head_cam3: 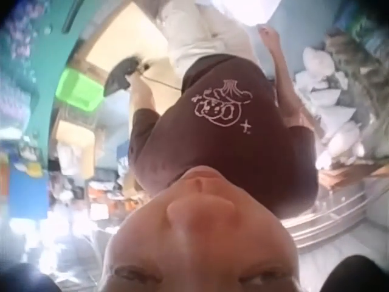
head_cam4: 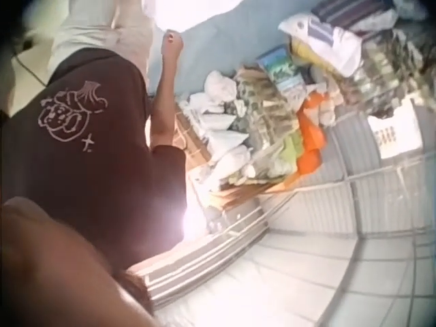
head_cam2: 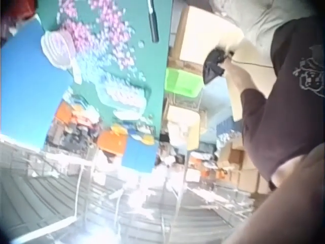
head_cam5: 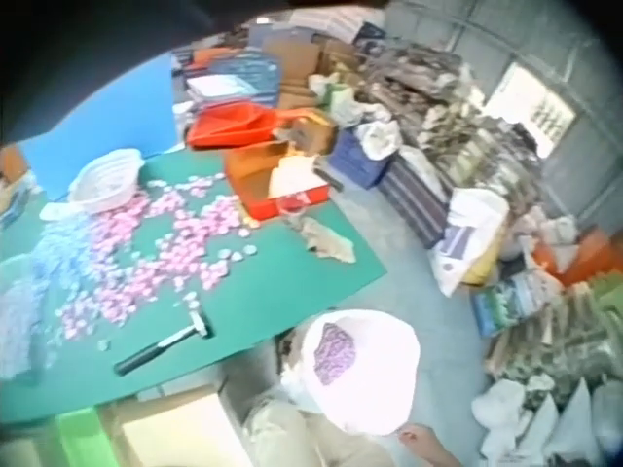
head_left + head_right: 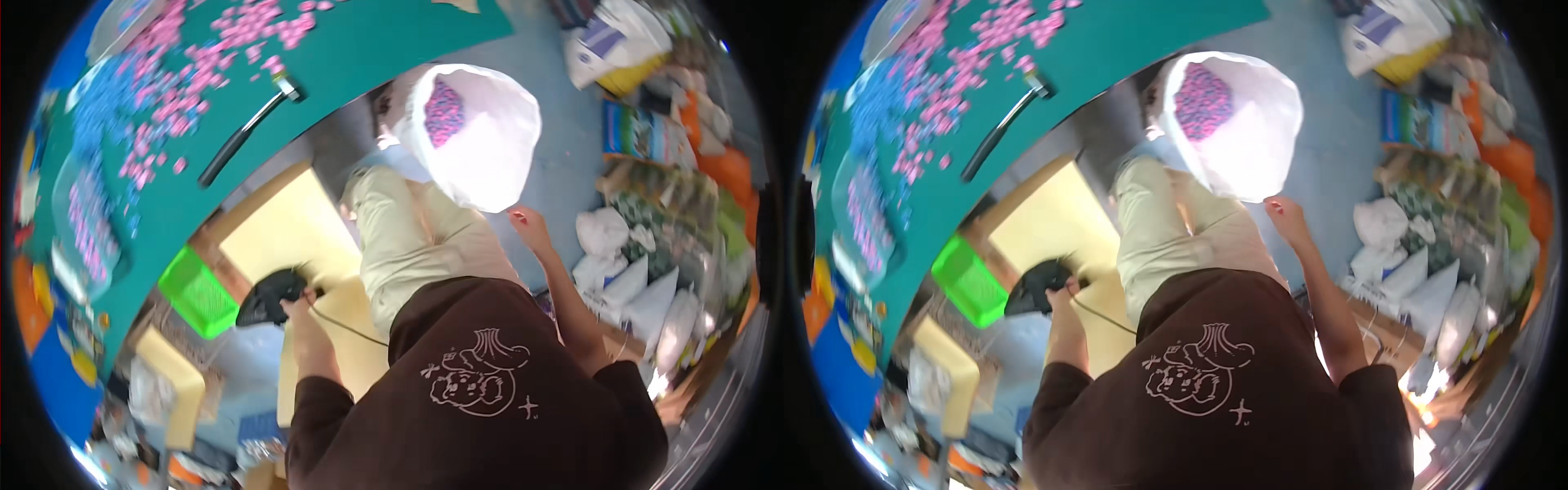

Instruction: Assembling and sorting small pink and blue toy buttons using a small hammer.

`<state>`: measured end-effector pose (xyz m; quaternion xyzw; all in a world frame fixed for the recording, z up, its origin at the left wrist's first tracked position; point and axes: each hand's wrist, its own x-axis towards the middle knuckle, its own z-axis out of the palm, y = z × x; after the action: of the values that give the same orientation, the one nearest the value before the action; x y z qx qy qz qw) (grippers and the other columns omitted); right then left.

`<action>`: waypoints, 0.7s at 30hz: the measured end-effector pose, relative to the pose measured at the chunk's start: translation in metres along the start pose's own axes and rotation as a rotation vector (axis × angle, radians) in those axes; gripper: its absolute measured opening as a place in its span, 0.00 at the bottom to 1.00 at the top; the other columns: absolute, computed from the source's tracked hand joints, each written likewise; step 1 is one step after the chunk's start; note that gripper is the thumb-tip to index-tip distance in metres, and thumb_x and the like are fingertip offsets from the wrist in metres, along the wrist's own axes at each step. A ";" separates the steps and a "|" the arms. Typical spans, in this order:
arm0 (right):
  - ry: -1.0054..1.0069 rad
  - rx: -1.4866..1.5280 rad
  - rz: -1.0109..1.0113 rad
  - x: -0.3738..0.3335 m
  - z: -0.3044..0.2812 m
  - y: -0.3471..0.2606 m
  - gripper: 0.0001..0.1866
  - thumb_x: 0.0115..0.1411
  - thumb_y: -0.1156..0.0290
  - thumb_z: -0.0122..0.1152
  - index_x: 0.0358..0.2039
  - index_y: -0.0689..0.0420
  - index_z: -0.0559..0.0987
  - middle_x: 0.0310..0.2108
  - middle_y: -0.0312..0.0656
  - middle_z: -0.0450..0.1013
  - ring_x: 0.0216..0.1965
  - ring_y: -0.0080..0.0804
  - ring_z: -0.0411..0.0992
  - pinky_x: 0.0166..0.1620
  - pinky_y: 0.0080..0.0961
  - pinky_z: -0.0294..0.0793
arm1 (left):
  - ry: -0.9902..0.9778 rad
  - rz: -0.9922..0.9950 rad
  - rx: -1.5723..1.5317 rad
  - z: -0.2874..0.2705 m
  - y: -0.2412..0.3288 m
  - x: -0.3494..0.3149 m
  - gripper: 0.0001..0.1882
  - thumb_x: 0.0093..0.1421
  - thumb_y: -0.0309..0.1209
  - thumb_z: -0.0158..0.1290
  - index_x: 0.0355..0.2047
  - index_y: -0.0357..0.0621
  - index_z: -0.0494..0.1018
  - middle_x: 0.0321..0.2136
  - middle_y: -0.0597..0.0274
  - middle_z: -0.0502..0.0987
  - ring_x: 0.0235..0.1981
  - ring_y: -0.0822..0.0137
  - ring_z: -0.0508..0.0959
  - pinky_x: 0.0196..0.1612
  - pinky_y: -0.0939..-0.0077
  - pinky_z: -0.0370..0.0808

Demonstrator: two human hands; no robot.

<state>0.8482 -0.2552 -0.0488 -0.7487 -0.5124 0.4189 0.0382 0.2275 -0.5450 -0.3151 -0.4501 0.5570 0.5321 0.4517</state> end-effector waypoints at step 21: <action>0.170 0.222 0.284 -0.094 0.019 0.118 0.11 0.55 0.61 0.60 0.36 0.51 0.83 0.33 0.43 0.79 0.35 0.40 0.78 0.41 0.33 0.76 | -1.078 0.401 -0.332 0.062 0.039 -0.193 0.11 0.65 0.36 0.43 0.33 0.48 0.74 0.12 0.70 0.66 0.22 0.68 0.70 0.36 0.60 0.70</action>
<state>0.9109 -0.3929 -0.0635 -0.8373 -0.3470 0.4094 0.1043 0.2265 -0.4778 -0.1199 -0.0673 0.2329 0.8402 0.4850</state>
